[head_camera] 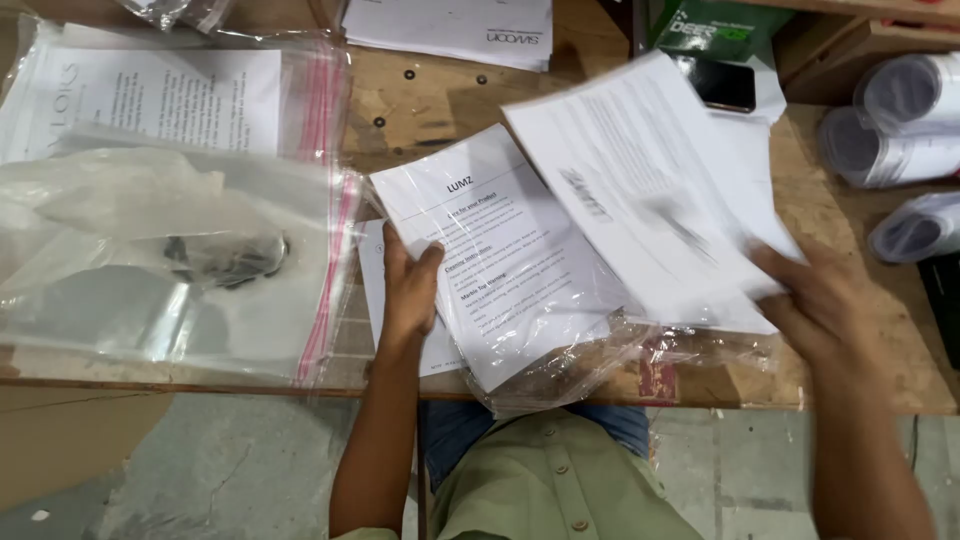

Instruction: The person stands at a workbench flipping through printed instruction sheets for a LUMZ product, turning pages and reading the assembly and care instructions. They also handle plastic bags containing parts and move small hardware pieces on the bench while referring to the papers.

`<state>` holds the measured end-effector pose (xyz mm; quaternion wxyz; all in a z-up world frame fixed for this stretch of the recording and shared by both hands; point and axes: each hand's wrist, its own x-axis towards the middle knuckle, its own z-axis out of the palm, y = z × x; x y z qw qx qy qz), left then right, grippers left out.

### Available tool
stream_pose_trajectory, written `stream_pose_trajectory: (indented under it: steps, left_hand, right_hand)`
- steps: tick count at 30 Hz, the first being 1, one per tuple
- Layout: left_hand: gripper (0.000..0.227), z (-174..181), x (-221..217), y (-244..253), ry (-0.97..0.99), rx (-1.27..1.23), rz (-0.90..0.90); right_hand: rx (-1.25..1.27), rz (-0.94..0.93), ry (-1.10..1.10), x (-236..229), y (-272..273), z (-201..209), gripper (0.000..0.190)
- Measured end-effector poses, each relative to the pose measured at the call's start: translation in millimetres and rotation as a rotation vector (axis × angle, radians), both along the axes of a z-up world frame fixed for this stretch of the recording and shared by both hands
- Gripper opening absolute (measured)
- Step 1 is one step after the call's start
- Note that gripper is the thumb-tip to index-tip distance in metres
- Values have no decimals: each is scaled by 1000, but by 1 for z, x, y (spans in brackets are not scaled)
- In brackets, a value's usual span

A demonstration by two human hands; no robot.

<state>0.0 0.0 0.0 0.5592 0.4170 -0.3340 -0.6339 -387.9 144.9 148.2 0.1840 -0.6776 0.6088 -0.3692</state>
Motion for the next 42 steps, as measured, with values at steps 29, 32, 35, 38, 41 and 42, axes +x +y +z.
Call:
stream_pose_trajectory:
  steps: [29, 32, 35, 38, 41, 42]
  left_hand:
    - [70, 5, 2, 2, -89, -27, -34]
    - [72, 11, 1, 4, -96, -45, -20]
    - [73, 18, 3, 3, 13, -33, 4]
    - [67, 37, 5, -8, 225, -18, -24]
    - [59, 37, 1, -24, 366, -51, -87]
    - [56, 35, 0, -32, 390, -98, -124]
  right_hand:
    - [559, 26, -851, 205, -377, -85, 48]
    - [443, 105, -372, 178, -343, -54, 54]
    - [346, 174, -119, 138, -292, -46, 56]
    - [426, 343, -294, 91, -243, -64, 65]
    - [691, 402, -572, 70, -202, -87, 79]
    - [823, 347, -662, 68, -190, -92, 82]
